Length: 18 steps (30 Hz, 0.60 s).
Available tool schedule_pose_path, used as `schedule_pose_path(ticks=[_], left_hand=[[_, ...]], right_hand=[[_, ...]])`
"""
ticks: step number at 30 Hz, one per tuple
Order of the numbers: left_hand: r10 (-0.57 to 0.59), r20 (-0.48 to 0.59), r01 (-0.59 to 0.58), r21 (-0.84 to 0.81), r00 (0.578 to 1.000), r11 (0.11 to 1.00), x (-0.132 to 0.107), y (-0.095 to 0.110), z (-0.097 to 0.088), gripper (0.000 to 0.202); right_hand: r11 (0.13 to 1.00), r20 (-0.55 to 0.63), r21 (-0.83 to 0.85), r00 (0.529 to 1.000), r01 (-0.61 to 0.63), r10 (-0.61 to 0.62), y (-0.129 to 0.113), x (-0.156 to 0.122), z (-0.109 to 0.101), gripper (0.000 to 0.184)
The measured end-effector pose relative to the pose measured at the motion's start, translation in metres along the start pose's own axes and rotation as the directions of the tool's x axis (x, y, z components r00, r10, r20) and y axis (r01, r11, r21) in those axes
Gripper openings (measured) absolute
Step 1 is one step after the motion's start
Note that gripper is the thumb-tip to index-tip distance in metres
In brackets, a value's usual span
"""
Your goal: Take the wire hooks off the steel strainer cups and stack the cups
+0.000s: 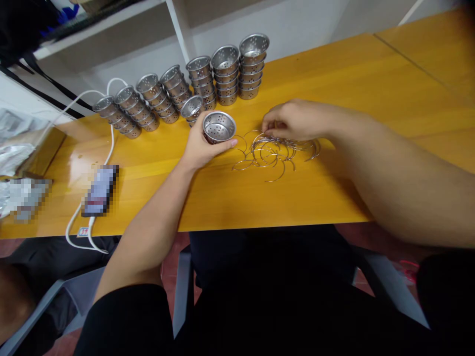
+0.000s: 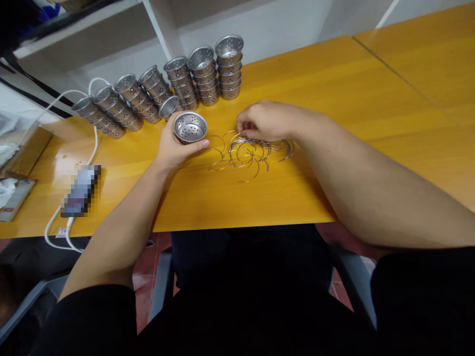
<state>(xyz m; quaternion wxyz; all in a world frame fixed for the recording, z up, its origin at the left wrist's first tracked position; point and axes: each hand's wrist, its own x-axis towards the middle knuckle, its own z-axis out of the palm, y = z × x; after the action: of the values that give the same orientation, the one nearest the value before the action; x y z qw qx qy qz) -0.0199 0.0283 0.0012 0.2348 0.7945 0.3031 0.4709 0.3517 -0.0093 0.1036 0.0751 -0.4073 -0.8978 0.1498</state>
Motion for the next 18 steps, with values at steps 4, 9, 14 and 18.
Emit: schedule_pose_path(ticks=[4,9,14,18], left_hand=[[0.063,-0.001,-0.063,-0.006,0.998,0.998,0.002,-0.015,0.001,0.115],[0.073,-0.002,-0.073,-0.028,0.997,0.997,0.002,-0.009,-0.001,0.112],[-0.03,-0.006,0.03,-0.043,1.0,0.999,0.0,0.021,0.001,0.111],[-0.069,-0.053,0.066,-0.041,0.996,0.997,-0.001,0.019,0.004,0.107]], right_hand=[[1.0,-0.064,-0.002,0.998,-0.022,0.022,0.0,0.0,0.001,0.019],[1.0,-0.113,0.025,0.993,-0.008,0.011,0.007,0.002,0.004,0.011],[0.985,-0.17,0.164,0.983,-0.045,0.073,-0.002,0.0,0.002,0.018],[0.94,-0.246,0.341,0.964,-0.014,0.104,-0.016,0.0,0.007,0.026]])
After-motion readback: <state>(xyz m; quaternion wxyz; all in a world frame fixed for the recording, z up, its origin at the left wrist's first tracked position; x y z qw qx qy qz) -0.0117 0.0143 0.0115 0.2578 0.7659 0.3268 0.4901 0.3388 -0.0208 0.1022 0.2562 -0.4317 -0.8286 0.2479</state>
